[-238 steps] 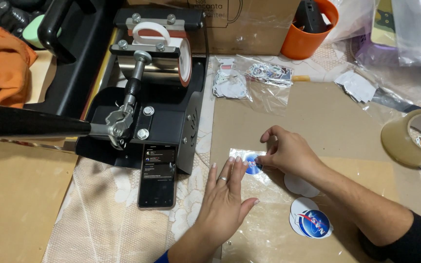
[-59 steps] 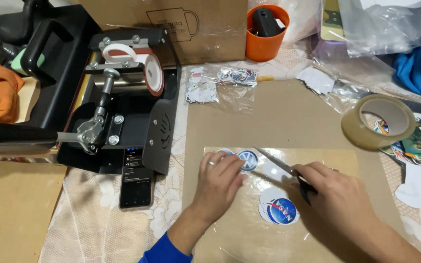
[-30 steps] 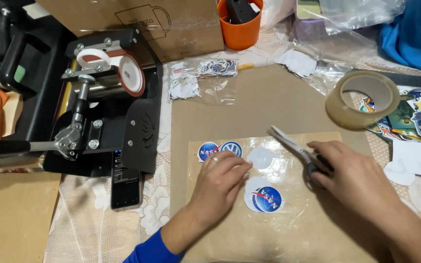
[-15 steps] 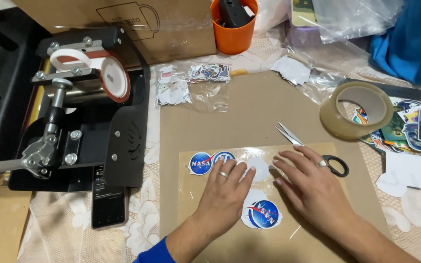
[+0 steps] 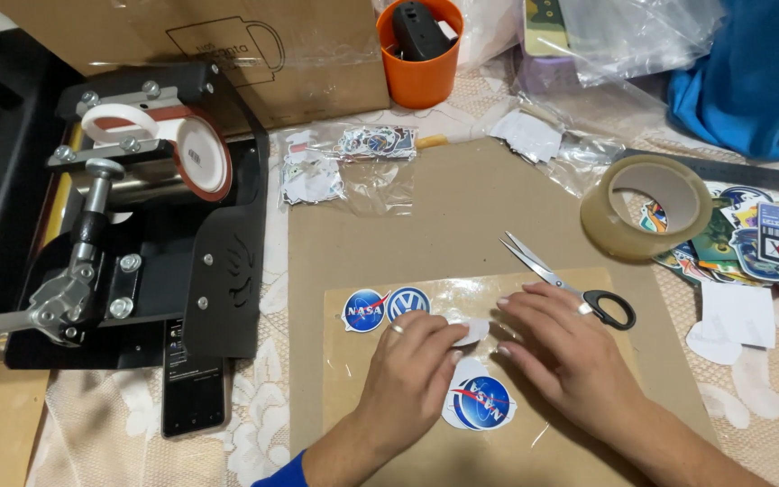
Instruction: Arranging and securing various stickers onto a heat-resistant sheet using tape and scissors for preparation.
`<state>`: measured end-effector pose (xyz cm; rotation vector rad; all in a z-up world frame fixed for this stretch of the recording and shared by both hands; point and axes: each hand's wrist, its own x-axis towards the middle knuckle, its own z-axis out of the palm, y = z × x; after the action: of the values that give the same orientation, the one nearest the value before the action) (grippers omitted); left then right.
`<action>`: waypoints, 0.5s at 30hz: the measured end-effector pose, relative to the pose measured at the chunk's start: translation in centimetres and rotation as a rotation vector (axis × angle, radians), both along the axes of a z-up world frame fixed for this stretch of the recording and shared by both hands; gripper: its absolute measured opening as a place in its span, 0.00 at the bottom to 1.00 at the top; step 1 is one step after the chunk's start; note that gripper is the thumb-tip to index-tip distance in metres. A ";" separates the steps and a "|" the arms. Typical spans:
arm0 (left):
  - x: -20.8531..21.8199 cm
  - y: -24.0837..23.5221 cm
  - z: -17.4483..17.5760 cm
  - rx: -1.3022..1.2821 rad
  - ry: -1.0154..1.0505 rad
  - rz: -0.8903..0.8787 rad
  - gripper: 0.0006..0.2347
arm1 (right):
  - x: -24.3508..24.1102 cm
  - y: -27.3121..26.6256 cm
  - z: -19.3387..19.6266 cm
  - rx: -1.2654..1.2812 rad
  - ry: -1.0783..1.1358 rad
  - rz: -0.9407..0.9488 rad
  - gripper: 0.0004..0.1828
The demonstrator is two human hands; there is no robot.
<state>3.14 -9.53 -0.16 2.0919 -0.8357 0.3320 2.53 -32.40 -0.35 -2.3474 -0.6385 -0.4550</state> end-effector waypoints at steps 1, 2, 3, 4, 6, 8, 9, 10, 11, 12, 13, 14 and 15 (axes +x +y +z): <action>-0.2 0.1 0.2 -0.001 -0.006 -0.001 0.09 | -0.5 0.2 -0.1 -0.001 -0.006 -0.001 0.21; -0.3 0.1 0.4 -0.164 0.182 -0.021 0.09 | -0.9 0.4 -0.2 0.219 0.167 -0.046 0.28; -0.6 0.3 0.6 -0.325 0.373 -0.038 0.09 | -1.4 0.6 -0.4 0.438 0.344 -0.085 0.35; -0.8 0.2 0.8 -0.325 0.370 -0.035 0.09 | -1.5 0.7 -0.5 0.438 0.342 -0.082 0.35; -1.2 0.0 0.8 -0.345 0.215 -0.127 0.07 | -1.8 0.7 -1.0 0.406 0.264 0.029 0.13; -1.3 0.0 0.6 -0.318 0.160 -0.124 0.07 | -2.1 0.6 -0.3 0.404 0.154 0.082 0.08; -1.3 0.1 0.5 -0.292 0.092 -0.114 0.08 | -2.1 0.5 0.0 0.398 0.035 0.146 0.04; -1.4 0.1 0.5 -0.292 0.096 -0.112 0.08 | -2.3 0.7 0.8 0.398 0.039 0.147 0.04; -1.6 0.2 0.4 -0.304 0.049 -0.077 0.10 | -2.3 0.8 1.6 0.296 -0.137 0.172 0.05; -1.7 0.3 0.4 -0.317 0.003 -0.041 0.13 | -2.4 1.0 2.4 0.193 -0.313 0.197 0.08; -1.9 0.4 0.5 -0.316 0.004 -0.039 0.13 | -2.8 0.8 2.6 0.194 -0.311 0.198 0.08; -2.0 0.5 0.6 -0.236 -0.150 -0.019 0.11 | -3.1 0.6 2.9 0.102 -0.380 0.175 0.07; -2.1 0.6 0.7 -0.154 -0.305 -0.001 0.10 | -3.5 0.3 3.2 0.010 -0.450 0.151 0.07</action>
<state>1.00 -8.92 0.57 1.9235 -0.9560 0.7057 -0.93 -32.05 2.86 -2.1775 -1.0084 -0.9256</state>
